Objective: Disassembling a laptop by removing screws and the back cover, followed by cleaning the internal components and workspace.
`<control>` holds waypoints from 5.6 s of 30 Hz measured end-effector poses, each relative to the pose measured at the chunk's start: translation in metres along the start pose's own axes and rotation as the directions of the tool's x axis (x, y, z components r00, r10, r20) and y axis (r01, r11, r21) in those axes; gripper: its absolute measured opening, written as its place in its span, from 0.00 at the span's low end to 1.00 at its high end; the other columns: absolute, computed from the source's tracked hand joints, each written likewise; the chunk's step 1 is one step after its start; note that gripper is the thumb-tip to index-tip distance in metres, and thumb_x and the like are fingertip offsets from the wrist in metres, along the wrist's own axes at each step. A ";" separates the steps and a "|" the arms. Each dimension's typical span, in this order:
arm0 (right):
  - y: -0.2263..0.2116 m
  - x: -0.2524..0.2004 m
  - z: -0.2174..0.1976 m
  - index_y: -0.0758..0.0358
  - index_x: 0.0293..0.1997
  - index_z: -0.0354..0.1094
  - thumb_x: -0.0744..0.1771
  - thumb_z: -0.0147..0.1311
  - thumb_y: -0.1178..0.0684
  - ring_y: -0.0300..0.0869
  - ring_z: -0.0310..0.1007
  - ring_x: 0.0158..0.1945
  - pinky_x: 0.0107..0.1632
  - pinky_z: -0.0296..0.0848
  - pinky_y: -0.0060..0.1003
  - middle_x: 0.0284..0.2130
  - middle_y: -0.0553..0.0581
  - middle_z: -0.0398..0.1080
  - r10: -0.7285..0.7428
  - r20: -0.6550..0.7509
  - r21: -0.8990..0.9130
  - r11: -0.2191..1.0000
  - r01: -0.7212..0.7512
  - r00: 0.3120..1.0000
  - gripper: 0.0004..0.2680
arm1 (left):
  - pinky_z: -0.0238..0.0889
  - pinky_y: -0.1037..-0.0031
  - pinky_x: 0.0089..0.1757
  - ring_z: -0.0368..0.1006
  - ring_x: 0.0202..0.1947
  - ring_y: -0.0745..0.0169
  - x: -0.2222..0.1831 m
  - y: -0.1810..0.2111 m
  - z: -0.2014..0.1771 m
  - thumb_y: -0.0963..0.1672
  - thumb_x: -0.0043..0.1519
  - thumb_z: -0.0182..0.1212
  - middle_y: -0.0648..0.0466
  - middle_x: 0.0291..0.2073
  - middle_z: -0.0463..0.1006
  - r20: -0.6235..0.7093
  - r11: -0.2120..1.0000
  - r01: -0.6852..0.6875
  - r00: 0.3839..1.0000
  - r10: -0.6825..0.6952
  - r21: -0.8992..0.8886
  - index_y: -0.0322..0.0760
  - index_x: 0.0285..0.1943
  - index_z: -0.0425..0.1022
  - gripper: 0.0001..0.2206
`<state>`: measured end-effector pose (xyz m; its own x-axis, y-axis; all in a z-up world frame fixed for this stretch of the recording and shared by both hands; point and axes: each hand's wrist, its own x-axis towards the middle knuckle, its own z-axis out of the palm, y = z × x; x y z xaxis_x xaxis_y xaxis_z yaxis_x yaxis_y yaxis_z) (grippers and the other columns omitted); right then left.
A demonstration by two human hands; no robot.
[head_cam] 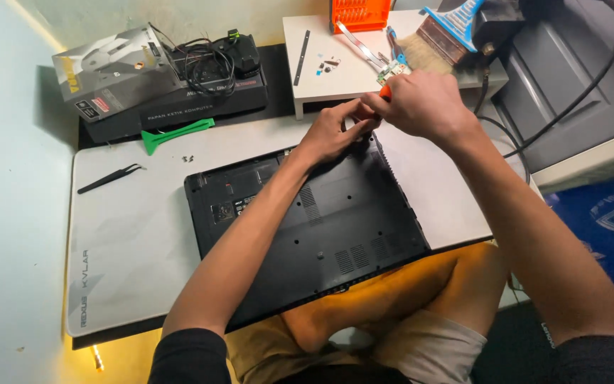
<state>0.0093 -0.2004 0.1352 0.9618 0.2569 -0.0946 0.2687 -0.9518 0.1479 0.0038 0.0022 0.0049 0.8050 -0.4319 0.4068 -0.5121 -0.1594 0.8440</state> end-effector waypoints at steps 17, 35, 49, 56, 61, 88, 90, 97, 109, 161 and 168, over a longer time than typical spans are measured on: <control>0.005 0.012 0.004 0.57 0.64 0.71 0.76 0.45 0.45 0.67 0.80 0.50 0.45 0.74 0.66 0.52 0.66 0.79 -0.272 0.072 0.189 0.948 0.255 0.960 0.13 | 0.66 0.62 0.52 0.77 0.48 0.53 0.026 0.004 0.003 0.56 0.71 0.33 0.49 0.46 0.86 0.263 0.995 0.077 0.960 -0.091 0.063 0.40 0.46 0.89 0.32; -0.003 0.013 0.015 0.61 0.41 0.80 0.83 0.43 0.19 0.64 0.86 0.35 0.37 0.75 0.56 0.33 0.63 0.84 -0.098 0.024 -0.194 0.976 0.101 0.995 0.33 | 0.62 0.70 0.42 0.72 0.36 0.64 0.026 0.014 -0.010 0.52 0.67 0.41 0.47 0.38 0.92 0.140 0.852 0.373 0.928 -0.346 -0.368 0.36 0.36 0.85 0.25; -0.003 0.021 0.005 0.66 0.45 0.81 0.80 0.52 0.30 0.68 0.83 0.40 0.38 0.77 0.61 0.40 0.69 0.83 -0.142 0.103 -0.120 0.981 0.154 0.985 0.25 | 0.62 0.66 0.46 0.73 0.37 0.63 0.022 0.018 -0.002 0.53 0.65 0.36 0.58 0.37 0.89 0.057 0.942 0.336 0.940 -0.335 -0.013 0.48 0.36 0.86 0.26; 0.014 0.016 0.012 0.58 0.60 0.74 0.73 0.67 0.44 0.59 0.80 0.46 0.47 0.74 0.56 0.47 0.60 0.79 -0.460 -0.085 0.176 0.866 0.468 0.884 0.13 | 0.68 0.65 0.48 0.79 0.42 0.61 0.024 0.012 -0.001 0.54 0.67 0.37 0.52 0.40 0.91 0.053 0.925 0.366 0.930 -0.362 -0.101 0.45 0.39 0.83 0.25; 0.004 0.007 0.017 0.56 0.48 0.75 0.79 0.54 0.32 0.62 0.82 0.36 0.35 0.71 0.55 0.33 0.59 0.82 -0.342 -0.153 -0.029 0.939 0.342 0.927 0.18 | 0.64 0.65 0.45 0.74 0.38 0.63 0.026 0.007 -0.002 0.53 0.65 0.37 0.57 0.36 0.86 0.020 0.934 0.352 0.936 -0.351 -0.062 0.47 0.36 0.83 0.23; -0.008 0.005 -0.005 0.39 0.56 0.82 0.80 0.47 0.42 0.66 0.84 0.43 0.38 0.74 0.60 0.40 0.61 0.83 -0.240 0.007 0.004 0.971 0.240 0.971 0.11 | 0.69 0.67 0.42 0.76 0.37 0.62 0.035 -0.012 0.001 0.53 0.71 0.36 0.52 0.37 0.89 0.072 0.954 0.264 0.964 -0.256 -0.145 0.45 0.37 0.77 0.22; -0.007 0.003 -0.011 0.35 0.55 0.82 0.77 0.49 0.45 0.66 0.82 0.48 0.43 0.74 0.64 0.44 0.60 0.81 -0.256 0.075 0.085 0.965 0.249 0.964 0.10 | 0.67 0.69 0.41 0.74 0.36 0.64 0.035 -0.013 0.000 0.51 0.67 0.40 0.55 0.34 0.89 0.059 0.959 0.261 0.965 -0.256 -0.108 0.43 0.35 0.81 0.21; -0.005 0.007 0.001 0.53 0.49 0.76 0.81 0.48 0.39 0.72 0.81 0.40 0.38 0.71 0.63 0.37 0.66 0.83 -0.170 0.021 0.010 0.985 0.170 0.985 0.14 | 0.71 0.69 0.44 0.77 0.39 0.62 0.038 -0.028 0.006 0.43 0.68 0.39 0.52 0.38 0.89 0.095 0.951 0.239 0.970 -0.224 -0.196 0.43 0.39 0.77 0.15; -0.009 -0.004 -0.012 0.56 0.63 0.72 0.78 0.54 0.29 0.70 0.81 0.46 0.44 0.72 0.63 0.42 0.69 0.85 -0.156 0.051 0.049 0.987 0.154 0.986 0.20 | 0.73 0.69 0.44 0.80 0.39 0.63 0.037 -0.043 0.006 0.38 0.60 0.47 0.57 0.38 0.90 0.058 0.925 0.325 0.946 -0.320 -0.195 0.44 0.40 0.85 0.16; 0.000 0.011 -0.018 0.52 0.60 0.70 0.82 0.43 0.31 0.70 0.85 0.38 0.36 0.74 0.60 0.39 0.64 0.86 -0.232 0.157 -0.066 0.968 0.244 0.960 0.17 | 0.64 0.69 0.43 0.73 0.39 0.65 0.031 -0.014 -0.007 0.43 0.65 0.52 0.61 0.41 0.88 0.046 0.898 0.420 0.907 -0.418 -0.129 0.48 0.43 0.85 0.12; -0.002 0.006 -0.024 0.52 0.60 0.71 0.77 0.47 0.15 0.56 0.85 0.31 0.35 0.76 0.52 0.30 0.57 0.84 -0.249 0.115 -0.063 0.964 0.257 0.962 0.27 | 0.68 0.65 0.46 0.76 0.43 0.62 0.030 -0.013 -0.008 0.42 0.63 0.52 0.60 0.40 0.86 0.059 0.906 0.408 0.913 -0.404 -0.115 0.49 0.43 0.85 0.12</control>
